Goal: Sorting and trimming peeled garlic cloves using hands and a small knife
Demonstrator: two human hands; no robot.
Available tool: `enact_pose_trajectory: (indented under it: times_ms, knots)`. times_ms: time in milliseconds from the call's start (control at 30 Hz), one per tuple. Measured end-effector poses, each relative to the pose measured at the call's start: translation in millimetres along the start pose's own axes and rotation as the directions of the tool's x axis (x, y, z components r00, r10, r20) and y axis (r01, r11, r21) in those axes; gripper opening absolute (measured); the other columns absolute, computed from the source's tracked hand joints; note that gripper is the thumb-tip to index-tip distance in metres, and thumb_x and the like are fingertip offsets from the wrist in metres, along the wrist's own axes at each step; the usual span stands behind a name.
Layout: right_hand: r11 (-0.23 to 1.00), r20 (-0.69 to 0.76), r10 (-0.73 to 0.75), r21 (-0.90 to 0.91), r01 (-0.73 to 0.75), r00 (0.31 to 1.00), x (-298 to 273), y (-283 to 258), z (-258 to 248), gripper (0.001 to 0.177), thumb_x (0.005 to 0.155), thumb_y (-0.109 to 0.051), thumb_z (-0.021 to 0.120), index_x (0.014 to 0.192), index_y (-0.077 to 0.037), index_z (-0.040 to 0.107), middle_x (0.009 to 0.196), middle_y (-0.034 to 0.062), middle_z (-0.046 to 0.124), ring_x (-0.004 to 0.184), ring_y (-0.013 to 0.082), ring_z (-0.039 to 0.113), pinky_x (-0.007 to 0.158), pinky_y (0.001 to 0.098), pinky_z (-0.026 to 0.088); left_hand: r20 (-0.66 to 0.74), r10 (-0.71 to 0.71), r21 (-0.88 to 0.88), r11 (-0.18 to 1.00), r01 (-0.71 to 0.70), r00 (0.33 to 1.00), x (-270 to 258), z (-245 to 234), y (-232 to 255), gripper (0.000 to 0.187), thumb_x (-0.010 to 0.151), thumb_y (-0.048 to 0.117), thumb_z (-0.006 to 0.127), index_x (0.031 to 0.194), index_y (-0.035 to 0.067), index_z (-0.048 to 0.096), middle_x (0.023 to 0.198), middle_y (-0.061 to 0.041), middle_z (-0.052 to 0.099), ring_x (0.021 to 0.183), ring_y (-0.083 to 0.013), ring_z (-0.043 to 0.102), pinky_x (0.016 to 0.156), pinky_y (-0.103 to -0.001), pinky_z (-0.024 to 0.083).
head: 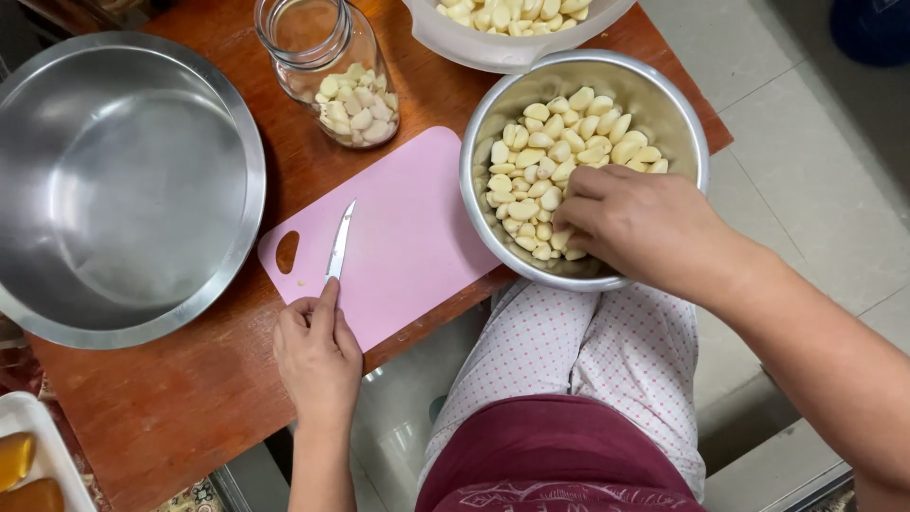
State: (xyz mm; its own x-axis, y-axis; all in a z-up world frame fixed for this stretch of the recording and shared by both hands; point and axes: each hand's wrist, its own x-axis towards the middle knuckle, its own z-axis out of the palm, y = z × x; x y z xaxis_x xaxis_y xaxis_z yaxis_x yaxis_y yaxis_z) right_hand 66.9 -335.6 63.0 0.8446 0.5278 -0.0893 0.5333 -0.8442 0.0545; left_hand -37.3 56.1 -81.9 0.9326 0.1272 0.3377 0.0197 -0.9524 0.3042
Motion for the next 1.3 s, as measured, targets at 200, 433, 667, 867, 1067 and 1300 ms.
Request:
enact_pose_trajectory:
  times_ms: [200, 433, 667, 867, 1067, 1300]
  knots:
    - [0.558, 0.074, 0.217, 0.809, -0.186, 0.973, -7, 1, -34, 0.02, 0.084, -0.019, 0.086, 0.103, -0.014, 0.08, 0.083, 0.0065, 0.076, 0.081, 0.0223, 0.074, 0.075, 0.038, 0.06, -0.074, 0.12, -0.281, 0.95, -0.136, 0.99, 26, -23, 50, 0.035, 0.097, 0.005, 0.07, 0.131, 0.008, 0.075, 0.113, -0.016, 0.063, 0.098, -0.0384, 0.065, 0.087, -0.05, 0.053]
    - [0.182, 0.07, 0.226, 0.977, -0.112, 0.972, -19, -5, -26, 0.022, 0.087, -0.008, 0.083, 0.108, -0.003, 0.082, 0.073, 0.0043, 0.072, 0.073, 0.0108, 0.061, 0.072, 0.0268, 0.056, -0.169, 0.271, -0.605, 0.73, -0.317, 0.948, 62, -42, 166, 0.033, 0.096, 0.012, 0.07, 0.128, 0.015, 0.077, 0.112, -0.007, 0.07, 0.1, -0.028, 0.069, 0.091, -0.042, 0.055]
    - [0.058, 0.099, 0.262, 0.991, -0.118, 0.96, -20, -15, -19, 0.018, 0.089, -0.006, 0.082, 0.105, 0.004, 0.082, 0.079, 0.0078, 0.079, 0.077, 0.0107, 0.066, 0.079, 0.0292, 0.059, -0.069, 0.328, -0.915, 0.356, -0.191, 0.942, 85, -57, 215, 0.035, 0.098, 0.011, 0.077, 0.132, 0.01, 0.073, 0.116, -0.007, 0.07, 0.096, -0.0213, 0.072, 0.085, -0.034, 0.063]
    - [0.044, 0.065, 0.402, 0.995, -0.09, 0.913, -26, -21, -9, 0.02, 0.086, -0.006, 0.085, 0.103, 0.003, 0.081, 0.08, 0.0098, 0.078, 0.072, 0.0095, 0.06, 0.069, 0.0248, 0.054, 0.313, 0.229, -0.938, -0.075, 0.337, 0.922, 85, -34, 218, 0.03, 0.093, 0.006, 0.083, 0.121, -0.002, 0.076, 0.095, -0.011, 0.07, 0.078, -0.0109, 0.071, 0.07, -0.024, 0.065]
    - [0.148, -0.127, 0.468, 0.987, 0.064, 0.874, -26, -32, -19, 0.03, 0.074, -0.001, 0.093, 0.102, 0.001, 0.081, 0.085, 0.0115, 0.079, 0.064, 0.0095, 0.053, 0.056, 0.0197, 0.044, 0.526, 0.263, -0.772, -0.25, 0.584, 0.808, 87, -34, 222, 0.031, 0.098, 0.007, 0.077, 0.124, -0.009, 0.073, 0.075, -0.013, 0.073, 0.07, -0.0116, 0.074, 0.068, -0.025, 0.068]
    - [0.021, -0.094, 0.599, 0.995, 0.102, 0.795, -33, -44, -8, 0.03, 0.08, -0.001, 0.09, 0.107, 0.004, 0.08, 0.07, 0.008, 0.069, 0.063, 0.0069, 0.052, 0.06, 0.0206, 0.047, 0.462, 0.269, -0.805, -0.273, 0.527, 0.845, 83, -38, 225, 0.026, 0.102, 0.006, 0.072, 0.124, -0.009, 0.073, 0.071, -0.016, 0.069, 0.065, -0.0171, 0.074, 0.066, -0.031, 0.069]
